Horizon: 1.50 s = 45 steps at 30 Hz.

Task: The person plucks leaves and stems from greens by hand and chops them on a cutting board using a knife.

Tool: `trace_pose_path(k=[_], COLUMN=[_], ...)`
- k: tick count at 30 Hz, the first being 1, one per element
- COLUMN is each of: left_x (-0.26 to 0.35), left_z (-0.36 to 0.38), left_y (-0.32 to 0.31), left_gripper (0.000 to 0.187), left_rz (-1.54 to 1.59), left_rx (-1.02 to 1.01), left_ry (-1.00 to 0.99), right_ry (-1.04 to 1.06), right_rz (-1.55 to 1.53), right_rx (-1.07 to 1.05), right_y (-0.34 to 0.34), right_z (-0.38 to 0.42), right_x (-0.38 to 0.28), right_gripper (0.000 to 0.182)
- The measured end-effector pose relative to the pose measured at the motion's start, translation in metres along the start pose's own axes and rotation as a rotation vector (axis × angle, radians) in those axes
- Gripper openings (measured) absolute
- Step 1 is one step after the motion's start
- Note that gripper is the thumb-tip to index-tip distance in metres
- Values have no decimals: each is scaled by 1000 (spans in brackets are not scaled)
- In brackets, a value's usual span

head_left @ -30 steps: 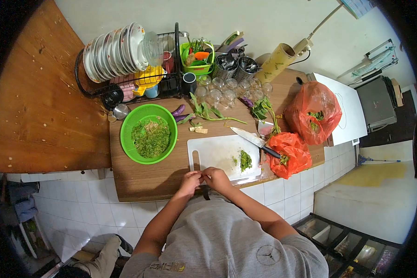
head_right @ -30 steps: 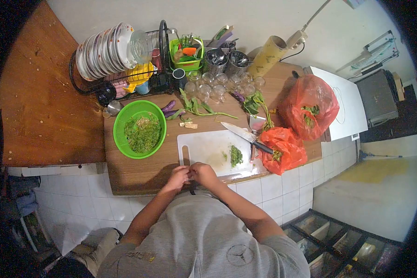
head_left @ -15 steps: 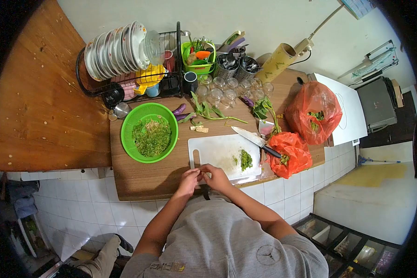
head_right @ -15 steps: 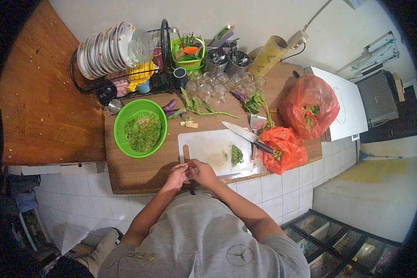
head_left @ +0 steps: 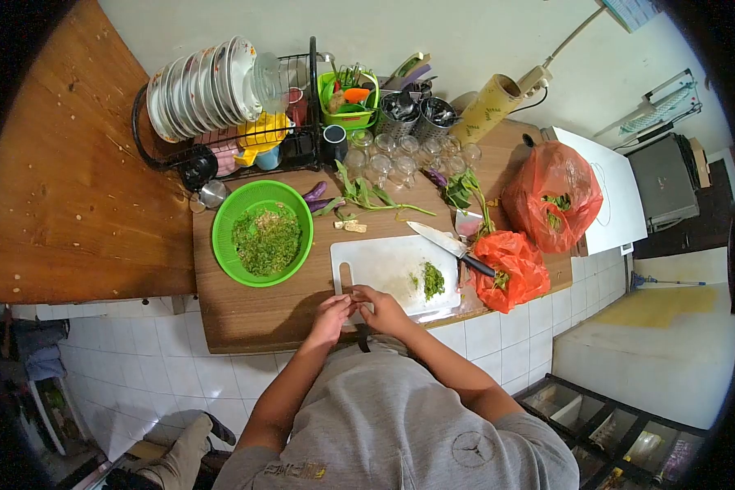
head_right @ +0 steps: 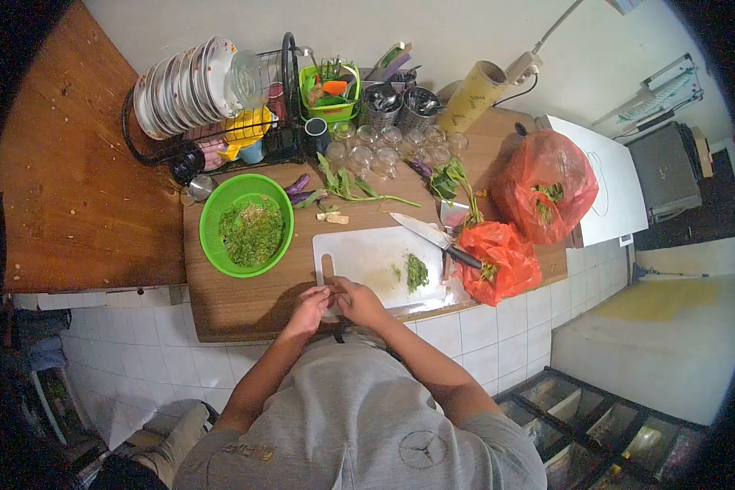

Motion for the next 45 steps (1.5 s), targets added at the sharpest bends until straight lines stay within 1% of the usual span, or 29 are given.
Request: trace_pose_path(k=[2,3,5,6,8,9,11,13,16,18,21,23,26,27,28,29,31,32,33,34,36,37,38,39,40,41,43,44,45], left_x=[1,3,9,12,21,22,24,22,10,2,0,0,-2,-3,-3,-6,15,19,16,14,7,2,-3,-3,-5,-10,-10,-6,-2], left_z=[2,2,5,8,13,14,17,19,14,10,5,4,5,6,8,9,17,19,15,12,5,2,-1,0,-2,-6,-7,-6,-4], left_y=[-2,-6,-13,-17,-25,-28,-34,-35,-31,-30,-31,-36,-41,-42,-44,-46,-67,-71,-68,-65,-57,-51,-44,-43,-39,-33,-30,-32,-34], left_gripper=[19,21,23,23,24,23,21,19,17,22,16,16,16,15,15,15,12,11,11,11,11,11,11,12,12,11,11,10,10], left_rz=[-16,-57,-97,-148,-198,-189,-181,-107,-129,-163,-377,-481,-611,-750,-888,-890,-1152,-1163,-1140,-1116,-1139,-1114,-1090,-1042,-1039,-1021,-999,-1005,-1010], left_rx=[7,-15,-35,-45,-54,-80,-109,-106,-132,-161,-139,-137,-142,-125,-111,-122,-130,-128,-119,-108,-103,-94,-83,-105,-105,-110,-109,-116,-122], left_ry=[5,-9,-24,-11,1,17,34,71,142,161,43,-24,-42,-83,-125,-110,-422,-423,-422,-424,-413,-418,-422,-397,-399,-386,-378,-391,-403], right_ry=[-223,-223,-283,-283,-272,-271,-343,-338,-351,-354,-403,-517,-482,-492,-509,-524,-602,-667,-718,-723,-610,-379,-428,-277,-251,-233,-147,-205,-188], right_rz=[-201,-201,-515,-516,-345,-344,-460,-454,-389,-345,-417,-454,-562,-568,-672,-774,-797,-817,-930,-926,-921,-595,-128,201,409,595,784,840,886], right_rx=[71,69,60,57,4,3,-117,-131,-143,-123,-15,93,204,213,294,378,416,440,433,445,397,404,495,582,649,627,687,661,639], right_y=[5,5,-1,1,4,8,6,9,14,17,11,14,9,6,5,3,2,3,4,11,21,44,71,101,130,153,188,198,207], right_z=[1,-1,-2,-3,-4,-5,-4,-1,7,10,20,30,41,45,51,60,68,70,69,72,68,61,70,70,67,63,62,62,62], right_x=[15,22,60,65,72,70,67,63,66,72,83,80,98,108,118,128,130,131,110,113,114,114,123,114,95,90,93,103,103], right_gripper=[37,37,26,26,17,17,15,15,16,13,11,10,5,5,5,7,10,14,11,11,9,7,12,19,23,29,36,37,38])
Point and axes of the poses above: each hand's wrist, its own z-axis away from the middle knuckle, its own y-axis out of the back of the hand, x = y × z, the point moved 7 cm from there along -z, towards the middle knuckle, and after that the axes turned 8 degrees about -z, right-handed, at the moved point
